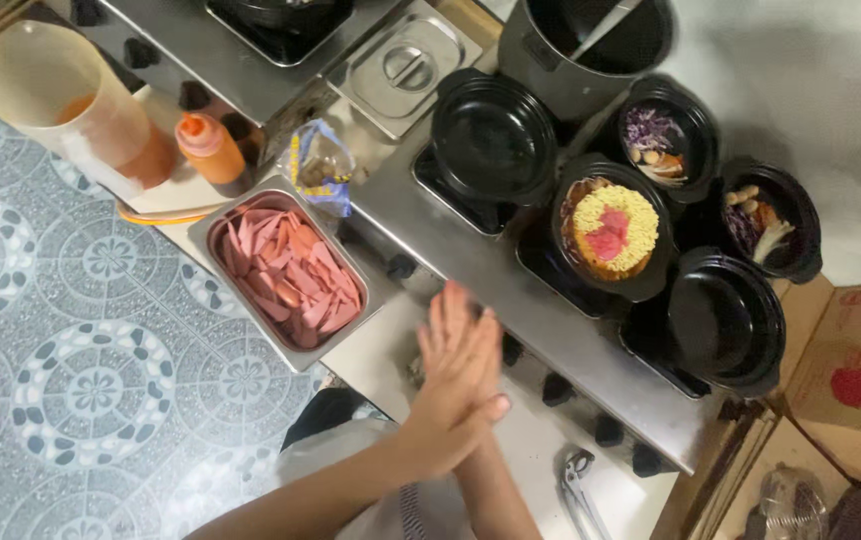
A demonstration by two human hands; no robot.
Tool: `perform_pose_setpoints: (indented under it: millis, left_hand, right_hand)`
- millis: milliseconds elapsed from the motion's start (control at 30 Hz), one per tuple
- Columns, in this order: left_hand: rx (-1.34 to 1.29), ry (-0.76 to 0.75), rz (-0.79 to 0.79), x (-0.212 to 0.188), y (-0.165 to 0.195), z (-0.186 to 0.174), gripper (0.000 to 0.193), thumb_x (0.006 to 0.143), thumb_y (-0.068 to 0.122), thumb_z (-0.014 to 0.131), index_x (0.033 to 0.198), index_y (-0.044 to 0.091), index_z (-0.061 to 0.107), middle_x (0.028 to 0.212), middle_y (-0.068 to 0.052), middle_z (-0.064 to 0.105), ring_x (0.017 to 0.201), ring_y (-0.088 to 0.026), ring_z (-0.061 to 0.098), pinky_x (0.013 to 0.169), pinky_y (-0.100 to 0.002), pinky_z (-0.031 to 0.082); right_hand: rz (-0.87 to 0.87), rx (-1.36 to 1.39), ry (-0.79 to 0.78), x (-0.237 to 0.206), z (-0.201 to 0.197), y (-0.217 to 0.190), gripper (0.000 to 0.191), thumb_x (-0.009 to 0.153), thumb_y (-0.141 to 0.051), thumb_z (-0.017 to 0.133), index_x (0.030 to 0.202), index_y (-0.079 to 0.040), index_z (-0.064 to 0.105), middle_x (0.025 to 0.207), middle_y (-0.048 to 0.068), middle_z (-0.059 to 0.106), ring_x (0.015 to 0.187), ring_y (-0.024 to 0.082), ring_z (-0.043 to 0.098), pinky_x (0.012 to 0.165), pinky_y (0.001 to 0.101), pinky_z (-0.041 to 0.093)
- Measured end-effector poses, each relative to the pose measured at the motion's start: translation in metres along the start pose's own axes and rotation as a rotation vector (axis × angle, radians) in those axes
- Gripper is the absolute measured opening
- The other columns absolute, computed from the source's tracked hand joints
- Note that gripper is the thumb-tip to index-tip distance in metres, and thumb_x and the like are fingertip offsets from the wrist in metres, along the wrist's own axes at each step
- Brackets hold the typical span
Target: The person assembles individual hot pot bowls on a gas stove, placing cabbage, mushrooms, meat slices, and noodles into black clay pots by hand and with tongs. They retrieve an item from a chest freezer, then pour broth from a plastic pitcher into the pots, using tongs to guide the ingredients, and refill the pitcher from a large stock pot.
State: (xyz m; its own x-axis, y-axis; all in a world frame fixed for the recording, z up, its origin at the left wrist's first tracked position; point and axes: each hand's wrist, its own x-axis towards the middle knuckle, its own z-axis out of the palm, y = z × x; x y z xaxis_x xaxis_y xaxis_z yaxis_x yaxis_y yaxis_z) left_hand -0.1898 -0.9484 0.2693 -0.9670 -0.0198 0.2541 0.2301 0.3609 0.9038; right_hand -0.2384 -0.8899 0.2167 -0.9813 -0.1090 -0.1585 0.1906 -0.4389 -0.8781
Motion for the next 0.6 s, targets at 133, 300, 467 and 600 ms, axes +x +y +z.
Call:
perform_pose_setpoints:
  millis: [133,300,467,600]
  left_hand:
    - [-0.069,0.033,0.09,0.01,0.003,-0.037,0.078,0.096,0.033,0.055,0.158,-0.005,0.028,0.17,-0.022,0.019,0.161,-0.035,0.008,0.126,-0.05,0.0]
    - [-0.283,0.186,-0.182,0.032,-0.033,-0.07,0.068,0.107,0.042,0.034,0.161,0.001,0.029,0.173,-0.017,0.023,0.163,-0.035,0.013,0.13,-0.043,0.008]
    - [-0.437,0.094,-0.157,-0.021,-0.018,-0.05,0.074,0.11,0.046,0.033,0.165,0.002,0.011,0.176,-0.015,0.007,0.164,-0.031,0.0,0.129,-0.041,0.002]
    - [-0.684,0.152,-0.203,-0.01,-0.052,-0.076,0.078,0.109,0.051,0.033,0.166,0.005,0.007,0.177,-0.012,0.007,0.164,-0.027,0.004,0.13,-0.04,0.002]
  right_hand:
    - [0.091,0.1,-0.06,-0.003,0.034,-0.02,0.075,0.104,-0.051,0.037,0.163,-0.008,0.018,0.172,0.009,0.019,0.16,0.027,0.016,0.129,0.0453,0.01]
    - [0.009,-0.073,-0.292,-0.064,0.08,-0.014,0.073,0.106,-0.047,0.035,0.163,-0.004,0.017,0.174,0.008,0.017,0.161,0.024,0.014,0.128,0.04,0.012]
    - [0.154,0.037,-0.009,0.002,0.086,-0.015,0.072,0.104,-0.048,0.026,0.161,-0.003,0.024,0.171,0.006,0.023,0.157,0.023,0.019,0.123,0.0397,0.017]
    - [-0.113,-0.436,-0.212,-0.069,0.088,0.014,0.073,0.107,-0.045,0.03,0.165,-0.001,0.017,0.176,0.008,0.015,0.163,0.025,0.009,0.129,0.038,0.008]
